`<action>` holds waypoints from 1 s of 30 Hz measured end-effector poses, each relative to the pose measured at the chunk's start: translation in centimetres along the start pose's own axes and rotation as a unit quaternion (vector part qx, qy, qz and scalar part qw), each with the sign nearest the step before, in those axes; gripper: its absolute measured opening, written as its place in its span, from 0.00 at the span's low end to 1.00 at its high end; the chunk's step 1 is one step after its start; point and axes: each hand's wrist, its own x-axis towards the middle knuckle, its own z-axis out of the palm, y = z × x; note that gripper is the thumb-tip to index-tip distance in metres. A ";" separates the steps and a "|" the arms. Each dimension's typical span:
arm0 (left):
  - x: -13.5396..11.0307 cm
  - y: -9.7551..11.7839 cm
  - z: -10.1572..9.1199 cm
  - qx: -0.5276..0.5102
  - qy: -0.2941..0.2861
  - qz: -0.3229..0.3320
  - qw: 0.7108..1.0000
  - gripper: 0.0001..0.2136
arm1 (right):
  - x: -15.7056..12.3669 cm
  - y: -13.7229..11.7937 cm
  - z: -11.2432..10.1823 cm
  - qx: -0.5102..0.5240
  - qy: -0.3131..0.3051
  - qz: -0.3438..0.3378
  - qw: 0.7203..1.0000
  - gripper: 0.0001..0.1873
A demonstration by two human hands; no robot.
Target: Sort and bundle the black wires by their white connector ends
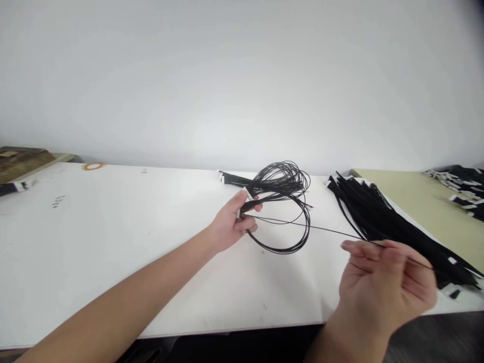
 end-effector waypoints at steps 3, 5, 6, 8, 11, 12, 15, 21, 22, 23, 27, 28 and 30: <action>-0.1 -0.3 0.1 0.071 -0.036 0.015 0.997 0.12 | 0.9 -0.1 -0.3 0.046 0.097 0.023 0.994 0.07; -0.1 -0.5 0.1 0.120 -0.052 0.020 0.991 0.12 | 1.2 -0.2 -0.8 0.091 0.084 0.056 0.991 0.09; -0.1 -0.7 0.1 0.143 -0.058 0.019 0.988 0.13 | 1.3 -0.2 -1.0 0.109 0.058 0.074 0.990 0.08; -0.2 -0.9 0.2 0.183 -0.071 0.016 0.980 0.14 | 1.1 -0.3 -1.2 0.097 0.005 0.090 0.991 0.03; -0.3 -1.2 0.3 0.229 -0.089 0.012 0.969 0.14 | 0.2 -0.4 -0.4 -0.030 -0.037 0.016 0.999 0.09; -0.4 -1.3 0.4 0.240 -0.093 0.011 0.966 0.14 | -0.2 -0.4 0.0 -0.073 -0.059 -0.023 0.995 0.07; -0.4 -1.4 0.4 0.257 -0.100 0.009 0.961 0.15 | -0.8 -0.4 1.0 -0.171 -0.184 -0.094 0.963 0.01; -0.4 -1.5 0.3 0.265 -0.112 0.008 0.958 0.16 | -1.1 -0.3 1.5 -0.275 -0.262 -0.123 0.917 0.04; -0.4 -1.5 0.3 0.267 -0.115 0.009 0.957 0.16 | -1.2 -0.2 1.6 -0.284 -0.262 -0.130 0.913 0.04; -0.5 -1.5 0.3 0.269 -0.117 0.010 0.956 0.15 | -1.2 -0.2 1.7 -0.292 -0.263 -0.136 0.909 0.04; -0.6 -1.4 0.4 0.270 -0.127 0.012 0.954 0.15 | -1.4 -0.1 1.9 -0.308 -0.271 -0.137 0.902 0.06; -0.7 -1.4 0.4 0.270 -0.128 0.011 0.954 0.15 | -1.4 -0.1 2.0 -0.310 -0.273 -0.135 0.901 0.06; -0.7 -1.3 0.5 0.270 -0.130 0.010 0.954 0.15 | -1.4 -0.1 2.0 -0.315 -0.276 -0.129 0.899 0.07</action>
